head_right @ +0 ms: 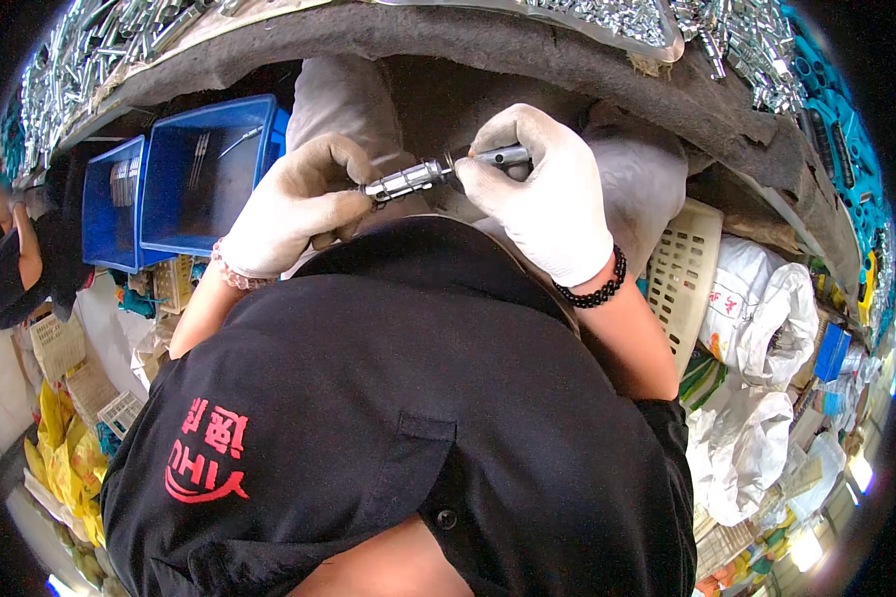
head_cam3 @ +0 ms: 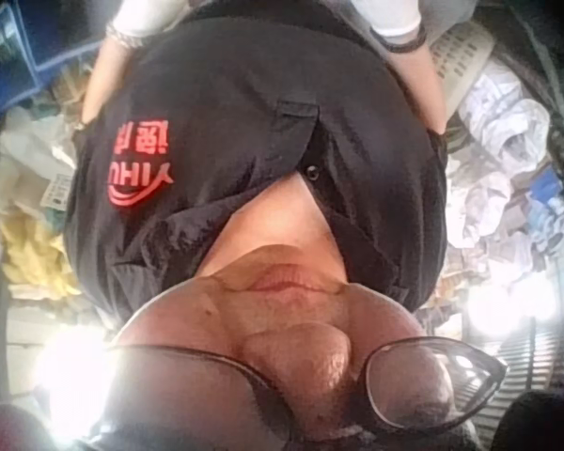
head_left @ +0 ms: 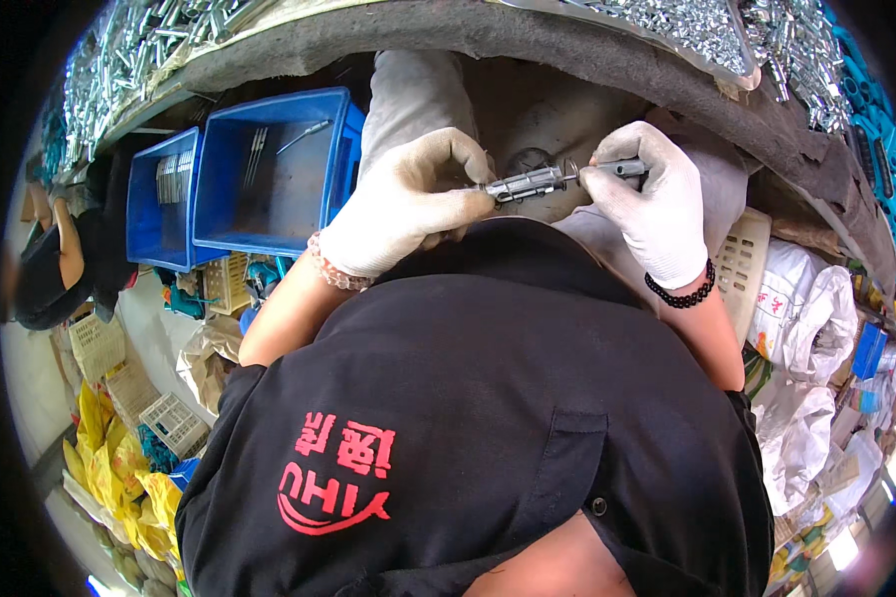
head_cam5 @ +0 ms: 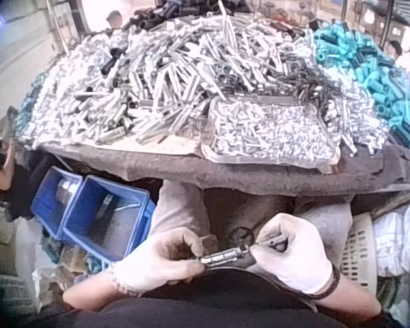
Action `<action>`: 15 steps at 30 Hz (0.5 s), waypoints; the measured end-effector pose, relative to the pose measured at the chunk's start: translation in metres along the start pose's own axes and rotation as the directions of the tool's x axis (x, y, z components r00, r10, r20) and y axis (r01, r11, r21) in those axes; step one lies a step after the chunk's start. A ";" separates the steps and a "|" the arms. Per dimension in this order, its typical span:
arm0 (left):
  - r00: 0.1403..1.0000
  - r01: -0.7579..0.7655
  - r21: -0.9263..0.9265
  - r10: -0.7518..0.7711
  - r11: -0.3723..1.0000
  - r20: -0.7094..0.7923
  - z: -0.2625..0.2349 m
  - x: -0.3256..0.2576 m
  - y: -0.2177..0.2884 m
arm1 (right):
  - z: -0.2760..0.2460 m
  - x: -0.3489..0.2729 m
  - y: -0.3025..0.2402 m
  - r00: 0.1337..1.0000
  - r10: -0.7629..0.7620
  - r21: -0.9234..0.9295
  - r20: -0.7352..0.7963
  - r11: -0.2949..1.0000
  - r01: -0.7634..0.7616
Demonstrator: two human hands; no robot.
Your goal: Assembling industrial metal components by inserting tubes into plastic handles.
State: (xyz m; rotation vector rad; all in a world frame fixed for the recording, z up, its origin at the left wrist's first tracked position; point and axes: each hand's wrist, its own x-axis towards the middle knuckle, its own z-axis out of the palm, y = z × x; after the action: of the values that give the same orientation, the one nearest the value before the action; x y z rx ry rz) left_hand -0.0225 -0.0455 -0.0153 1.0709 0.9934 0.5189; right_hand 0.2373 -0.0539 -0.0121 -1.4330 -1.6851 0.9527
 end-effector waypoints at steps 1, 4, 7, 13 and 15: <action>1.000 0.000 -0.001 0.000 1.000 0.003 0.001 0.000 0.000 | 0.001 0.000 0.002 1.000 -0.005 0.025 -0.008 1.000 0.005; 0.999 -0.017 0.000 0.017 1.000 0.030 0.002 0.002 0.001 | 0.000 -0.001 0.002 0.999 -0.027 0.017 -0.022 0.999 0.028; 0.996 0.020 0.004 -0.020 1.000 0.086 0.001 0.004 0.003 | -0.001 -0.003 0.012 1.000 -0.005 0.097 -0.023 0.995 0.007; 0.994 0.065 0.014 -0.066 0.998 0.089 0.003 0.005 0.009 | -0.001 -0.005 0.007 0.998 0.014 0.075 -0.056 0.997 -0.010; 0.991 0.099 -0.011 -0.097 0.995 0.089 0.003 0.004 0.012 | -0.002 -0.006 0.007 0.999 0.023 0.140 -0.042 0.990 -0.017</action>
State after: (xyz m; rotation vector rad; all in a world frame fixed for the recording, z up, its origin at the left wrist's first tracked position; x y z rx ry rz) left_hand -0.0169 -0.0385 -0.0059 1.0172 0.9570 0.3953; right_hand 0.2427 -0.0585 -0.0176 -1.3706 -1.5437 1.0234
